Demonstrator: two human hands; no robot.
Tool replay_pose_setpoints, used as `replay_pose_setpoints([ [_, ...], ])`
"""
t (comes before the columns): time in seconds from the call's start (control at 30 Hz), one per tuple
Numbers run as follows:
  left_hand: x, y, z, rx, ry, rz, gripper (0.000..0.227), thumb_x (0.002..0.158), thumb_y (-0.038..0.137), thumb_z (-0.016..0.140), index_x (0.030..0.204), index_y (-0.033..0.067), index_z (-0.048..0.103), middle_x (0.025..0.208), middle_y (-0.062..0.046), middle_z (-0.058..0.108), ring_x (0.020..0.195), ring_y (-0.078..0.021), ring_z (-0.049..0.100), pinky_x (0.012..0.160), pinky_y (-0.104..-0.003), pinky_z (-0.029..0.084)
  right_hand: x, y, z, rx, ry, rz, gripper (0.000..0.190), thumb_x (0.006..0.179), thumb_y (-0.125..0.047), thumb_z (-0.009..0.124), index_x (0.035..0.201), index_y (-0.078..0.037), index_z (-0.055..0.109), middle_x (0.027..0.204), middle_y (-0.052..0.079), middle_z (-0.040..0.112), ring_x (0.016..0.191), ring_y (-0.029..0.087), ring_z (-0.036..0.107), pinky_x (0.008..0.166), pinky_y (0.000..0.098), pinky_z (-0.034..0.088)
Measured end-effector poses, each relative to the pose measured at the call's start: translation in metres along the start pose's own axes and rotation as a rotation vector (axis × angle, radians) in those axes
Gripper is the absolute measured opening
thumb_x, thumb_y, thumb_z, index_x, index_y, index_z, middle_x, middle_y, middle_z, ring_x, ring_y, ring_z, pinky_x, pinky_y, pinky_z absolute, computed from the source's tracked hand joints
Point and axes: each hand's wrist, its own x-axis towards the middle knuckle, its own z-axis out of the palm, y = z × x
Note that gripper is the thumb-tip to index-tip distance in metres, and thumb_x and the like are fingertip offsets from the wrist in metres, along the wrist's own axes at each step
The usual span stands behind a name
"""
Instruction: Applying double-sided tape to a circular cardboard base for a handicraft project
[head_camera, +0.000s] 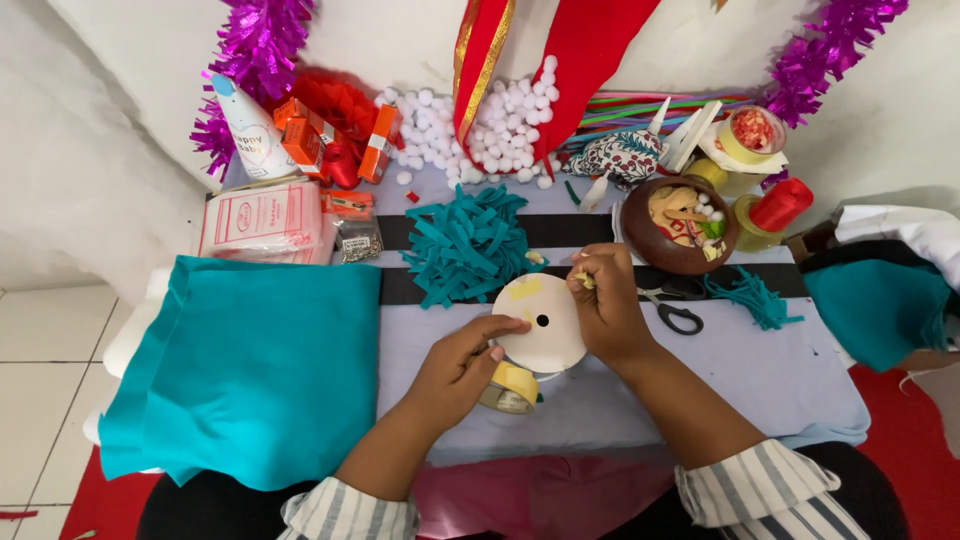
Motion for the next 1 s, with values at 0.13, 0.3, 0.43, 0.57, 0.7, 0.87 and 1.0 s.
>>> replay_pose_setpoints([
  [0.13, 0.0, 0.004, 0.001, 0.013, 0.005, 0.013, 0.035, 0.099, 0.009, 0.049, 0.128, 0.0053, 0.067, 0.114, -0.012, 0.076, 0.08, -0.0156, 0.065, 0.077, -0.037, 0.055, 0.006, -0.005, -0.004, 0.017, -0.007, -0.053, 0.02, 0.108, -0.023, 0.05, 0.098, -0.007, 0.057, 0.103, 0.01, 0.048, 0.107, 0.032, 0.059, 0.099, 0.0419, 0.044],
  [0.3, -0.001, 0.008, 0.001, 0.053, 0.023, 0.025, 0.034, 0.098, 0.009, 0.051, 0.127, 0.0044, 0.068, 0.109, -0.014, 0.077, 0.07, -0.0193, 0.064, 0.072, -0.038, 0.055, 0.014, -0.002, -0.018, 0.017, 0.054, -0.036, 0.02, 0.104, -0.02, 0.059, 0.11, -0.003, 0.065, 0.107, 0.013, 0.064, 0.106, 0.03, 0.064, 0.096, 0.0395, 0.047],
  [0.43, -0.002, 0.008, 0.001, 0.043, 0.019, 0.007, 0.035, 0.097, 0.009, 0.051, 0.128, 0.0058, 0.067, 0.114, -0.013, 0.076, 0.066, -0.0184, 0.061, 0.069, -0.037, 0.054, 0.022, -0.012, -0.031, -0.006, 0.065, 0.024, 0.021, 0.107, -0.022, 0.058, 0.104, -0.004, 0.069, 0.1, 0.012, 0.064, 0.095, 0.027, 0.065, 0.089, 0.0383, 0.048],
  [0.57, 0.0, 0.01, 0.0, 0.06, 0.022, 0.001, 0.035, 0.096, 0.008, 0.05, 0.127, 0.006, 0.068, 0.112, -0.014, 0.077, 0.063, -0.0198, 0.06, 0.067, -0.036, 0.053, 0.023, -0.005, -0.04, 0.016, 0.088, 0.125, 0.024, 0.106, -0.028, 0.061, 0.105, -0.007, 0.072, 0.095, 0.009, 0.067, 0.088, 0.021, 0.065, 0.086, 0.0334, 0.05],
  [0.7, -0.001, 0.01, 0.001, 0.064, 0.024, -0.008, 0.035, 0.096, 0.008, 0.05, 0.126, 0.0066, 0.068, 0.111, -0.013, 0.077, 0.062, -0.0183, 0.058, 0.066, -0.035, 0.053, 0.017, 0.004, -0.038, 0.093, 0.145, 0.175, 0.012, 0.099, -0.014, 0.073, 0.103, -0.003, 0.069, 0.09, 0.01, 0.063, 0.084, 0.018, 0.061, 0.085, 0.0347, 0.051],
  [0.87, -0.002, 0.014, 0.001, 0.072, -0.001, 0.0, 0.036, 0.095, 0.011, 0.055, 0.129, 0.0092, 0.067, 0.093, -0.013, 0.075, 0.067, -0.0203, 0.06, 0.066, -0.035, 0.053, 0.017, -0.011, -0.021, 0.194, 0.003, 0.255, 0.016, 0.084, 0.004, 0.073, 0.095, -0.006, 0.069, 0.091, 0.008, 0.067, 0.086, 0.016, 0.063, 0.083, 0.031, 0.055],
  [1.0, -0.002, 0.006, -0.001, 0.075, 0.012, 0.043, 0.036, 0.094, 0.014, 0.06, 0.129, 0.0099, 0.068, 0.106, -0.012, 0.076, 0.075, -0.0209, 0.064, 0.07, -0.035, 0.054, 0.028, -0.04, -0.015, -0.051, -0.233, 0.201, 0.013, 0.078, 0.0, 0.071, 0.09, -0.006, 0.07, 0.093, 0.01, 0.071, 0.089, 0.028, 0.069, 0.084, 0.0402, 0.055],
])
